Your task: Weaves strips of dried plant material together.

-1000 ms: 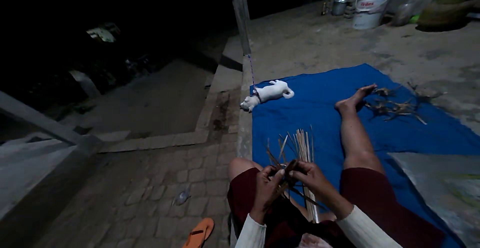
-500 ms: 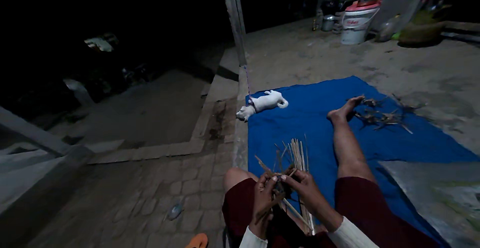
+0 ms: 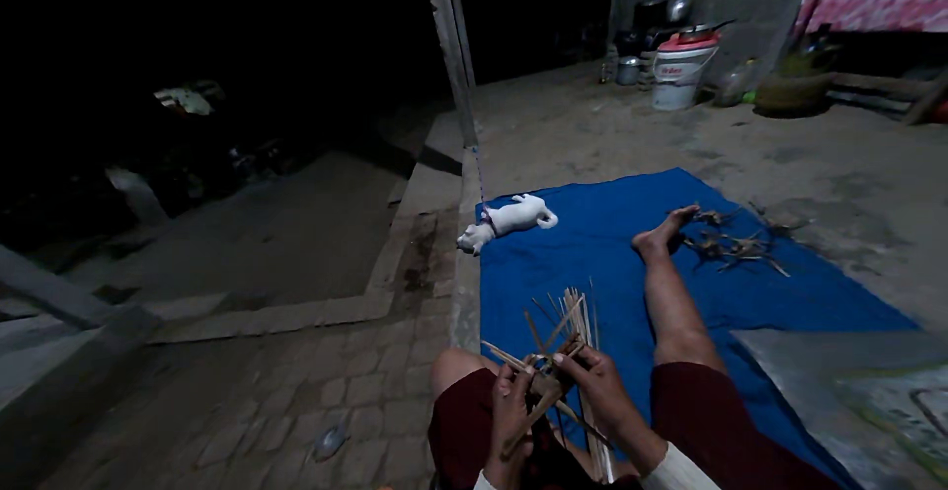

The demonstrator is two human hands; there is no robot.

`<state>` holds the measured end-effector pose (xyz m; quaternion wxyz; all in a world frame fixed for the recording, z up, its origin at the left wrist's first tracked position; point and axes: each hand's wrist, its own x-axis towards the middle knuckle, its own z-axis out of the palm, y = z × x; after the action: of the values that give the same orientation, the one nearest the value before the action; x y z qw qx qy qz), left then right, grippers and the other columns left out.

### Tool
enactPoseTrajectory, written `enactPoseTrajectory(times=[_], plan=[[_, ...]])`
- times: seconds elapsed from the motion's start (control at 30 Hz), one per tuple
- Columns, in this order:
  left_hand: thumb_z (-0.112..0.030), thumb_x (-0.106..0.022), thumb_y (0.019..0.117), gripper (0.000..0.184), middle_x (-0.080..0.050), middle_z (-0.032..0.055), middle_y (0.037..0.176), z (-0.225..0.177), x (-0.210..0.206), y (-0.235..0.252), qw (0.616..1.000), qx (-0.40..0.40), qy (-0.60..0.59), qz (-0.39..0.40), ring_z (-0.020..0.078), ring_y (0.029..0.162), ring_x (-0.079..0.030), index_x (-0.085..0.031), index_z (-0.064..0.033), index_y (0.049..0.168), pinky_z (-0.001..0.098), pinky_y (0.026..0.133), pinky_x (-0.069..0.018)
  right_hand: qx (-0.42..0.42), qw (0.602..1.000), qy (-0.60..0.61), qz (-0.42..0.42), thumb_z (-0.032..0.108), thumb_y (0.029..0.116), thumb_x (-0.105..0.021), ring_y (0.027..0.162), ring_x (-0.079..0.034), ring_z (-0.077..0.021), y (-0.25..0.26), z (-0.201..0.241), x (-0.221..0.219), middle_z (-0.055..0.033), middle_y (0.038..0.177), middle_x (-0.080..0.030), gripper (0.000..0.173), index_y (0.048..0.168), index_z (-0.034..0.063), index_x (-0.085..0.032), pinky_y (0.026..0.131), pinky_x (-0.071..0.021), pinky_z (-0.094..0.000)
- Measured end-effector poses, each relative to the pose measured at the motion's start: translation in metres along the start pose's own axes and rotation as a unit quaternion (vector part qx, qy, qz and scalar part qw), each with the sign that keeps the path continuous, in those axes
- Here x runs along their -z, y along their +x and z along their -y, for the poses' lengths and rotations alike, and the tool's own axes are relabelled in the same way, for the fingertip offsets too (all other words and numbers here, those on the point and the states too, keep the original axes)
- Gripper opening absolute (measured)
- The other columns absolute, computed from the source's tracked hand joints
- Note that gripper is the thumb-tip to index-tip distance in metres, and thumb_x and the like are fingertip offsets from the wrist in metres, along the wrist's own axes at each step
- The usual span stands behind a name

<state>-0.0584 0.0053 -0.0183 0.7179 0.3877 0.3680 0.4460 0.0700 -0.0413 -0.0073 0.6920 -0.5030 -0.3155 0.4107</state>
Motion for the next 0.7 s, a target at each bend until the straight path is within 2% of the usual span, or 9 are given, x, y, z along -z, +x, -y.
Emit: enactPoseTrajectory(times=[0.2, 0.33, 0.47, 0.53, 0.57, 0.67, 0.7], plan=[[0.0, -0.048, 0.1029, 0.016, -0.07, 0.0089, 0.093, 0.004, 0.002, -0.001, 1.0, -0.006, -0.003, -0.005, 0.0114, 0.077, -0.069, -0.058, 0.0041, 0.114, 0.0263, 0.072, -0.0586, -0.008, 1.0, 0.012, -0.008, 0.001, 0.0968, -0.059, 0.07, -0.066, -0.0104, -0.002, -0.004, 0.001, -0.0037, 0.079, -0.068, 0.007, 0.094, -0.0003, -0.065, 0.069, -0.0577, -0.0264], [0.002, -0.048, 0.1011, 0.012, -0.069, 0.0068, 0.087, 0.006, -0.001, -0.005, 0.999, -0.04, 0.005, -0.024, 0.0099, 0.073, -0.068, -0.057, 0.0037, 0.109, 0.0255, 0.069, -0.0588, -0.002, 0.999, 0.019, -0.049, 0.001, 0.0984, -0.056, 0.069, -0.066, -0.0106, -0.004, -0.008, 0.0, -0.0043, 0.081, -0.067, 0.007, 0.096, -0.0007, -0.063, 0.066, -0.0584, -0.0269], [-0.003, -0.055, 0.1005, 0.018, -0.068, 0.0072, 0.095, 0.003, 0.003, 0.003, 0.993, -0.081, 0.079, 0.017, 0.0094, 0.081, -0.067, -0.057, 0.0057, 0.116, 0.0265, 0.076, -0.0584, 0.024, 0.998, -0.034, -0.057, 0.005, 0.1, -0.057, 0.074, -0.065, -0.0097, -0.001, 0.002, 0.006, -0.0049, 0.087, -0.067, 0.012, 0.106, -0.0033, -0.064, 0.069, -0.0575, -0.0265], [-0.006, -0.061, 0.0975, 0.026, -0.065, 0.0069, 0.105, -0.003, 0.005, 0.003, 0.985, -0.107, 0.128, 0.029, 0.0072, 0.093, -0.064, -0.054, 0.0052, 0.12, 0.0246, 0.084, -0.0552, 0.04, 0.995, -0.053, -0.074, 0.006, 0.1009, -0.057, 0.075, -0.065, -0.0089, -0.001, 0.009, 0.01, -0.0045, 0.088, -0.066, 0.013, 0.107, -0.0042, -0.063, 0.071, -0.0582, -0.0264], [-0.006, -0.063, 0.0959, 0.026, -0.063, 0.0066, 0.106, -0.007, 0.004, 0.003, 0.981, -0.121, 0.152, 0.027, 0.0062, 0.094, -0.063, -0.055, 0.005, 0.118, 0.0229, 0.084, -0.0538, 0.059, 0.993, -0.053, -0.083, 0.006, 0.1009, -0.057, 0.074, -0.065, -0.0079, 0.002, 0.011, 0.013, -0.0032, 0.087, -0.066, 0.012, 0.106, -0.0037, -0.063, 0.071, -0.0585, -0.026], [-0.007, -0.067, 0.0938, 0.008, -0.066, -0.0007, 0.084, -0.017, 0.004, 0.006, 0.968, -0.143, 0.2, 0.054, 0.0013, 0.075, -0.061, -0.067, 0.0003, 0.097, 0.0175, 0.069, -0.0513, 0.117, 0.987, -0.041, -0.103, 0.005, 0.1009, -0.057, 0.075, -0.066, -0.0064, 0.011, 0.017, 0.019, -0.0003, 0.085, -0.067, 0.009, 0.103, -0.0018, -0.063, 0.073, -0.0595, -0.0258], [-0.007, -0.066, 0.0953, 0.008, -0.066, -0.0022, 0.08, -0.019, 0.005, 0.005, 0.966, -0.126, 0.212, 0.084, 0.0006, 0.071, -0.059, -0.069, -0.0003, 0.095, 0.017, 0.066, -0.0502, 0.132, 0.985, -0.036, -0.106, 0.004, 0.1007, -0.056, 0.075, -0.067, -0.006, 0.013, 0.018, 0.02, 0.0007, 0.085, -0.067, 0.008, 0.102, -0.0007, -0.063, 0.073, -0.0597, -0.0258]])
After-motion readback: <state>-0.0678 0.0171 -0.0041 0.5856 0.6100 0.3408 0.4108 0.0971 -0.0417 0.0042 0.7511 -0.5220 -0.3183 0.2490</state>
